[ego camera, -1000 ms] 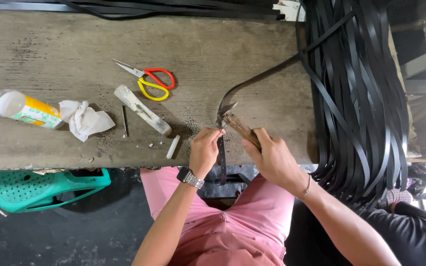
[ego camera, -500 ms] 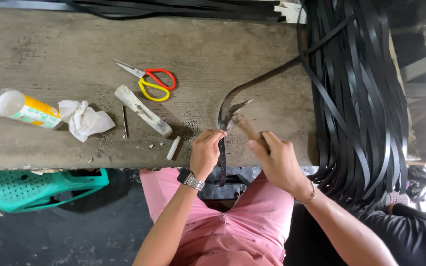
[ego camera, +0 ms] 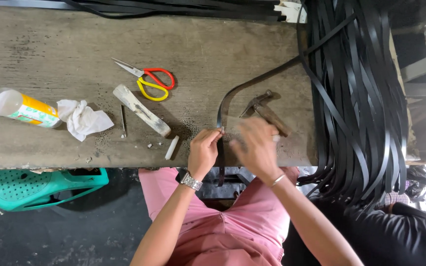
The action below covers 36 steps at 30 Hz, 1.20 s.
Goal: The person uses a hammer and nail to drive nails into a black leather strip on a wooden workbench. They repeatedly position the nail and strike it, then move the strip aside and repeat the process on a new strip.
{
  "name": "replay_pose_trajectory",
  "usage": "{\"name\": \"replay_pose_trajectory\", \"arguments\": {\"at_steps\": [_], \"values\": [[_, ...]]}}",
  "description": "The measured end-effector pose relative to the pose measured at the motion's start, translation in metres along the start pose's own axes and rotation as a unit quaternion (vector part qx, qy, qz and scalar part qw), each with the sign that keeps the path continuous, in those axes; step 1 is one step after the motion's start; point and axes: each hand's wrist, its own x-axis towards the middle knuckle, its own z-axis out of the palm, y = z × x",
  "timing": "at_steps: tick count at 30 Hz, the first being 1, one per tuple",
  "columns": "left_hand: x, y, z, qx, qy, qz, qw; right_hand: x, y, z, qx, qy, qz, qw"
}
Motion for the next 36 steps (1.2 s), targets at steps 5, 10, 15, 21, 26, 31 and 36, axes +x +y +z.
{"name": "replay_pose_trajectory", "arguments": {"at_steps": [5,10,15,21,26,31,36], "values": [[0.013,0.004,-0.003,-0.066,0.027,-0.158,0.985,-0.023,-0.011,0.022,0.007,-0.044,0.041,0.998],[0.028,0.033,-0.021,-0.140,0.090,-0.280,0.945,-0.024,-0.009,0.026,-0.001,-0.045,0.053,0.998],[-0.036,0.052,-0.040,-0.087,0.009,-0.248,0.965,-0.022,-0.012,0.021,0.007,-0.057,0.056,0.997],[-0.106,0.055,-0.039,-0.105,-0.139,-0.274,0.946,-0.017,-0.019,0.009,-0.024,-0.144,0.036,0.989],[-0.088,0.068,-0.045,-0.227,-0.123,-0.333,0.907,-0.015,-0.020,0.000,-0.013,-0.198,-0.042,0.979],[-0.065,0.083,-0.071,-0.299,-0.027,-0.272,0.914,-0.032,-0.010,-0.026,0.240,-0.323,-0.158,0.902],[-0.063,0.081,-0.079,-0.334,0.002,-0.274,0.902,-0.020,-0.007,-0.011,0.165,-0.197,-0.105,0.961]]}}
